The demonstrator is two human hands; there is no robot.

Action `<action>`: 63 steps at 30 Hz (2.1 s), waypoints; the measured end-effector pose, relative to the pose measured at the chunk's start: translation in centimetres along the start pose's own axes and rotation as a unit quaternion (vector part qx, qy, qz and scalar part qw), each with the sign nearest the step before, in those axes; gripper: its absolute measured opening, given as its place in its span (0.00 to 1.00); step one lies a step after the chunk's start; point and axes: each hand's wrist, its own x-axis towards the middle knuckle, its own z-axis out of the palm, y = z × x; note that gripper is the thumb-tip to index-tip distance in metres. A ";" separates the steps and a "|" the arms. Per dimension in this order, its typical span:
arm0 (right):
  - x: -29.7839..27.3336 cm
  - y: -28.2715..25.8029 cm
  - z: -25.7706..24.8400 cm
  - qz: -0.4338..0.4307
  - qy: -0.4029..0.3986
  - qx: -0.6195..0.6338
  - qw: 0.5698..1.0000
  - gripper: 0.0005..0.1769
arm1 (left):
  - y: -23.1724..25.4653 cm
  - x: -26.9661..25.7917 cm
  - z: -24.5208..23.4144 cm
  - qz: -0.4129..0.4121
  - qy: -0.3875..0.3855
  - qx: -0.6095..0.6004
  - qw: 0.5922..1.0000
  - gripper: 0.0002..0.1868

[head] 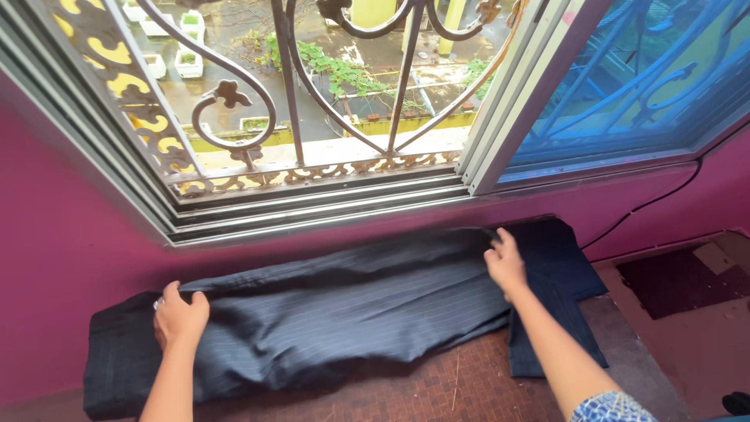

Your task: The person picks up a pair of trousers from a laundry basket, lays them flat on a table, and folds them into a rectangular shape.

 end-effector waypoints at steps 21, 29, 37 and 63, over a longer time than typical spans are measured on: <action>-23.3 -3.5 0.3 0.053 -0.351 -0.371 0.858 0.61 | -5.7 -23.9 4.1 0.027 -0.182 0.317 0.930 0.51; -33.2 -3.0 -2.9 0.006 -0.326 -0.381 0.865 0.56 | -9.6 -30.0 -2.3 0.006 -0.201 0.305 0.931 0.50; -37.0 3.2 -6.0 0.136 -0.100 -0.348 0.922 0.43 | -7.2 -33.1 -1.6 0.146 -0.071 0.465 0.870 0.28; -10.7 16.4 -25.4 0.114 0.015 -0.319 0.941 0.30 | 0.9 -38.7 2.3 0.211 -0.098 0.322 0.918 0.26</action>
